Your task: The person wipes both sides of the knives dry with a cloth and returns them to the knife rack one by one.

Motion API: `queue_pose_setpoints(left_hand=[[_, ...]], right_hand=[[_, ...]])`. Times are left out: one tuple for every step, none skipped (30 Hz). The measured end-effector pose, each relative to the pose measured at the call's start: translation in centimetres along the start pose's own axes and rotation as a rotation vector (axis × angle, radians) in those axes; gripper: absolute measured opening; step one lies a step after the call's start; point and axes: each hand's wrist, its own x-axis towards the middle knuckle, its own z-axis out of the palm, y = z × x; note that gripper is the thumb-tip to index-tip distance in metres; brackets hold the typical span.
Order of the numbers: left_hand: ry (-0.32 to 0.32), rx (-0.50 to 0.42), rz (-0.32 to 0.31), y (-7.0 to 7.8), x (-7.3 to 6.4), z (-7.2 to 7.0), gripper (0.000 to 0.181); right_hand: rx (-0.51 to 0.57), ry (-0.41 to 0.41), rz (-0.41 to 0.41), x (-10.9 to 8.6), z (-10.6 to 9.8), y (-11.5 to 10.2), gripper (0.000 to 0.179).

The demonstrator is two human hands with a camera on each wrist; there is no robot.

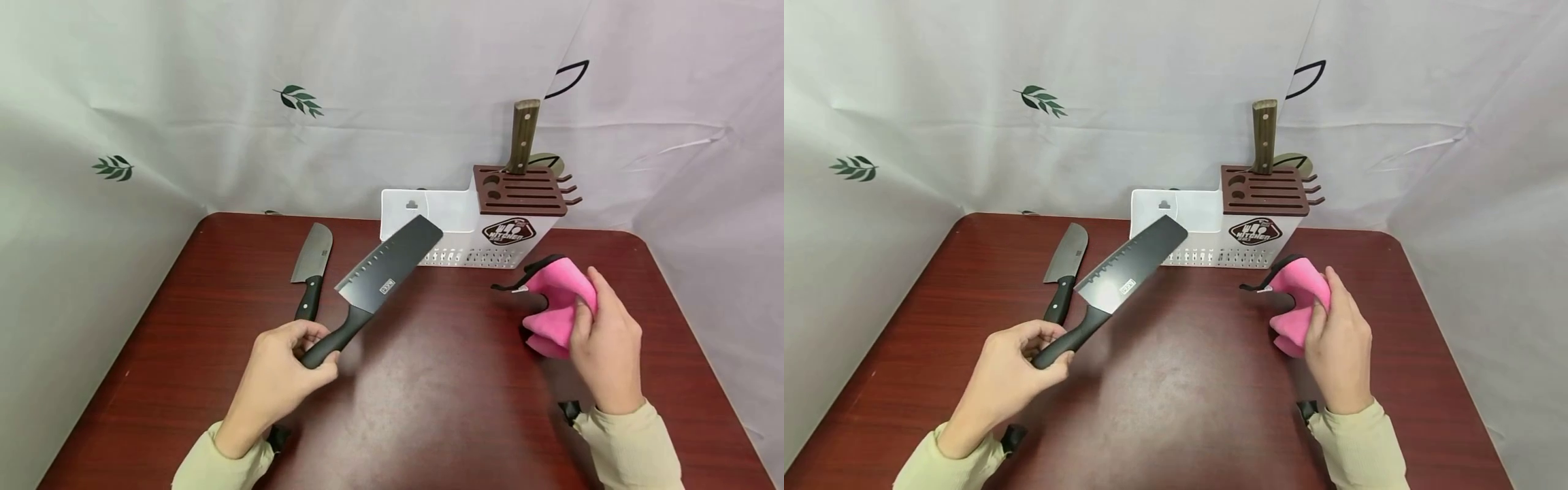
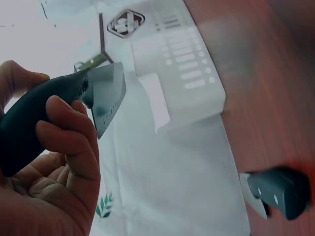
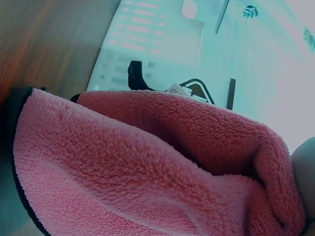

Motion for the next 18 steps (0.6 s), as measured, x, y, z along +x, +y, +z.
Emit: queue_pose_setpoints(left_hand=[[-0.011,-0.007,0.011,0.1,-0.1,0.1,0.026],[-0.023,-0.013,0.022,0.2,-0.2,0.2,0.027],[-0.036,-0.017,0.036,0.4,-0.3,0.3,0.027],[-0.047,-0.023,0.047,0.5,-0.4,0.4,0.028],[-0.056,-0.029,0.058,0.6,-0.5,0.6,0.028],[-0.064,-0.034,0.068,0.6,-0.6,0.7,0.028],[-0.072,-0.039,0.079,0.7,-0.6,0.9,0.028],[-0.079,-0.043,0.088,0.8,-0.7,1.1,0.029],[-0.086,-0.050,0.096,0.8,-0.7,1.3,0.029],[-0.092,-0.054,0.102,0.9,-0.8,1.5,0.029],[-0.099,-0.058,0.107,0.9,-0.8,1.7,0.030],[-0.106,-0.058,0.110,1.0,-0.8,2.0,0.030],[-0.113,-0.058,0.114,1.0,-0.8,2.2,0.029],[-0.122,-0.058,0.114,1.1,-0.8,2.4,0.029],[-0.131,-0.059,0.114,1.2,-0.8,2.7,0.028],[-0.138,-0.054,0.115,1.3,-0.8,2.9,0.028],[-0.146,-0.048,0.115,1.4,-0.7,3.2,0.027],[-0.154,-0.045,0.114,1.4,-0.7,3.4,0.026]], right_hand=[[0.000,0.004,0.000,0.1,0.0,0.0,0.046],[0.000,0.009,0.001,0.1,0.0,-0.1,0.046],[-0.001,0.013,0.004,0.2,0.0,-0.1,0.046],[-0.002,0.018,0.008,0.3,0.0,-0.1,0.045],[-0.003,0.021,0.013,0.3,0.0,-0.2,0.045],[-0.003,0.026,0.019,0.4,0.1,-0.2,0.045],[-0.004,0.031,0.024,0.4,0.1,-0.2,0.045],[-0.003,0.037,0.028,0.5,0.1,-0.2,0.044],[-0.001,0.044,0.033,0.5,0.2,-0.3,0.044],[0.002,0.054,0.034,0.5,0.2,-0.3,0.043],[0.007,0.068,0.037,0.5,0.3,-0.4,0.043],[0.013,0.085,0.038,0.5,0.4,-0.4,0.042],[0.020,0.104,0.039,0.5,0.5,-0.5,0.041],[0.029,0.125,0.039,0.5,0.6,-0.6,0.040],[0.034,0.141,0.037,0.5,0.7,-0.7,0.040],[0.040,0.161,0.030,0.5,0.8,-0.8,0.040],[0.046,0.179,0.023,0.5,0.8,-1.0,0.040],[0.050,0.194,0.014,0.5,0.8,-1.1,0.041]])
